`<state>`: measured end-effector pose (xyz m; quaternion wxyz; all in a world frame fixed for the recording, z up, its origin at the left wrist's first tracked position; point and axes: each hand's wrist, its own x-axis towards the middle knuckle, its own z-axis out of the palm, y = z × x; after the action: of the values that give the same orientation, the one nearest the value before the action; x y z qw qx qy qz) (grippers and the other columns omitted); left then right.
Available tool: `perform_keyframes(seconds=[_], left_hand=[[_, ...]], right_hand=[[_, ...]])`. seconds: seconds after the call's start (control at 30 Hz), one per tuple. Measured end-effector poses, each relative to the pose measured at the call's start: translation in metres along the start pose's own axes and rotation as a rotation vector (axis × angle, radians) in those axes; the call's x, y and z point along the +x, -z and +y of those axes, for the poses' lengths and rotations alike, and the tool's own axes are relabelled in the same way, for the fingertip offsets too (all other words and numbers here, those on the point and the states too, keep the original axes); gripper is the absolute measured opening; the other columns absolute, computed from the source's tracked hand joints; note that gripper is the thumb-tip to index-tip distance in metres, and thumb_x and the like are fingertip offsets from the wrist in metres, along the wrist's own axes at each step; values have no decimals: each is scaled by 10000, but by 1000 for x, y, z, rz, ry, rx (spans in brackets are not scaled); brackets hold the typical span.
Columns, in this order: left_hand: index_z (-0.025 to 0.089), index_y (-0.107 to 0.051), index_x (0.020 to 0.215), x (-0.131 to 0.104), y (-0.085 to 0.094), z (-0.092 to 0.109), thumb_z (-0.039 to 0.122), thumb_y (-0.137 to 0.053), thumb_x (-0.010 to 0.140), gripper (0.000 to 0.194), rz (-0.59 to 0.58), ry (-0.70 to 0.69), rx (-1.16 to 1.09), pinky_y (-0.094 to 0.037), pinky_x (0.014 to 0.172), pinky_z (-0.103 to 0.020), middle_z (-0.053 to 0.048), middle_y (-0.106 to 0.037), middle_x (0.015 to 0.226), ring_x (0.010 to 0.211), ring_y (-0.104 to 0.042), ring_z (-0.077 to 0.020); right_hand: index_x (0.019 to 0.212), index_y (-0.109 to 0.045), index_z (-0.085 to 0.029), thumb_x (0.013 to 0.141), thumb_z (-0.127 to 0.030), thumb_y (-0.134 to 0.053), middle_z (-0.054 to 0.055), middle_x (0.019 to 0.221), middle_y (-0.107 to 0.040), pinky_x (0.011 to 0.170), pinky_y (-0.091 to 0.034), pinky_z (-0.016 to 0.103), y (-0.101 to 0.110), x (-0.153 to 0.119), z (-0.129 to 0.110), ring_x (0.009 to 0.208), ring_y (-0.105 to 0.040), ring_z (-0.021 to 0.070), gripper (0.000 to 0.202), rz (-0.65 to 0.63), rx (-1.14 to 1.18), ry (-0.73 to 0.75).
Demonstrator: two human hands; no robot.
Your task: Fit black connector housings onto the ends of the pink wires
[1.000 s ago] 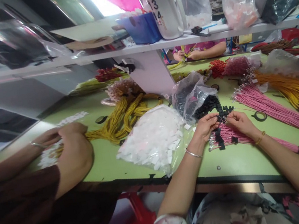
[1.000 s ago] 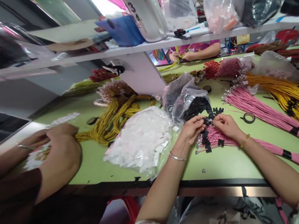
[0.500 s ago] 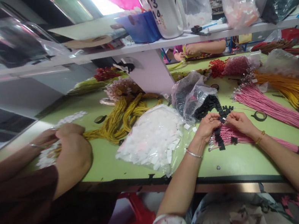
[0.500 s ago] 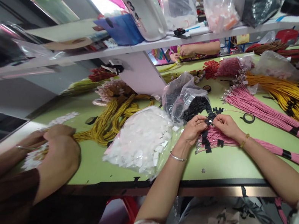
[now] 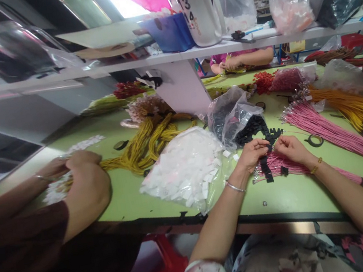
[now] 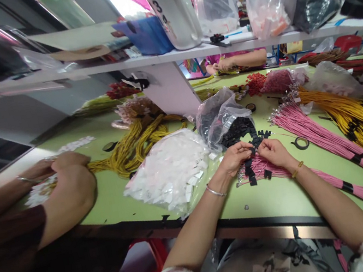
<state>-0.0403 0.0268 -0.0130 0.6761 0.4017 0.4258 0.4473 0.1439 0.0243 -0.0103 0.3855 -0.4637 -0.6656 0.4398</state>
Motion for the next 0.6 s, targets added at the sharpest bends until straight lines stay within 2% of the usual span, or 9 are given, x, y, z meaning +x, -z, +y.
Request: perform_keyframes(seconds=[0.17, 0.4, 0.5, 0.6], left_hand=[[112, -702, 792, -2, -8, -1, 87, -731, 616, 180, 78, -56, 59, -412, 594, -216, 0, -651, 630, 568, -546, -78], [123, -682, 776, 1, -10, -8, 80, -698, 638, 145, 93, -84, 151, -424, 602, -233, 1, -637, 629, 562, -542, -93], [131, -689, 817, 7, -1, -4, 99, -665, 706, 117, 78, -121, 329, -450, 652, -257, -25, -660, 702, 632, -577, -125], [143, -710, 919, 19, 15, 6, 95, -613, 780, 176, 257, -240, 698, -474, 797, -307, -84, -699, 915, 832, -625, -185]], right_hand=[[685, -544, -202, 783, -304, -553, -22, 628, -533, 552, -337, 257, 2, 0, 5, 574, -427, 129, 142, -28, -74, 71], [653, -515, -209, 808, -311, -539, -38, 571, -478, 534, -308, 261, 0, 0, 11, 537, -390, 127, 186, -35, -137, 97], [719, -592, -199, 832, -343, -574, -18, 630, -553, 571, -354, 270, -4, 0, 10, 581, -453, 139, 184, 40, -82, 97], [836, -617, -202, 804, -387, -658, -10, 714, -606, 628, -419, 277, -5, 2, 7, 642, -522, 145, 192, 139, 183, 48]])
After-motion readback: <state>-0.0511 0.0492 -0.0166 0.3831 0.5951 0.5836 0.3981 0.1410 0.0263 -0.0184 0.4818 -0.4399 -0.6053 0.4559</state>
